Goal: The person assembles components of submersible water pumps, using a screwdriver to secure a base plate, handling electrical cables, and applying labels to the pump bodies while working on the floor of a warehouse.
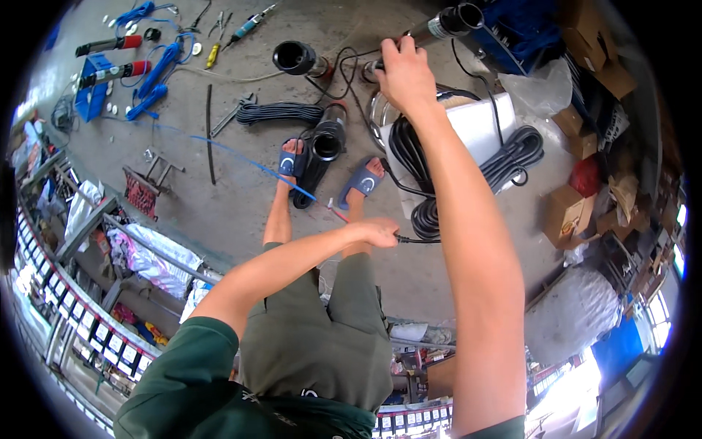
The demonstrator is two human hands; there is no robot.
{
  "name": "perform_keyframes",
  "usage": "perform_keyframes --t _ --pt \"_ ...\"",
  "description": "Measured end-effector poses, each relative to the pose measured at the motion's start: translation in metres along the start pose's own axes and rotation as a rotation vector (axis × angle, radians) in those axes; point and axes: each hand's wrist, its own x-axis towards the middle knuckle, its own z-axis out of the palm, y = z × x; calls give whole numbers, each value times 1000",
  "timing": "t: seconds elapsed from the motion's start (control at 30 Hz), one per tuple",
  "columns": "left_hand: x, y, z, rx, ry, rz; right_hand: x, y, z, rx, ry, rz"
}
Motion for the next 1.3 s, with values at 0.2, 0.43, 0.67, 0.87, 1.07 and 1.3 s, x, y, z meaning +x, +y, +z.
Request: perform_keyframes --t 0.2,0.43,0.67,0.87,1.07,1.3 --pt "-4 -1 -6 -89 -71 9 1 -4 0 -42 -46 22" --pt "-17 2 -6 -203 40 190 2 -6 -2 -48 -43 -6" --pt "-28 2 -3 -100 280 243 2 -9 -2 -70 -40 -28" --pt "-24 6 -1 -13 289 209 0 -20 19 153 181 682" --pt "-25 5 1 -10 299 185 6 -12 6 33 107 549" --pt "-29 0 11 -132 351 226 25 -19 1 -29 -19 253"
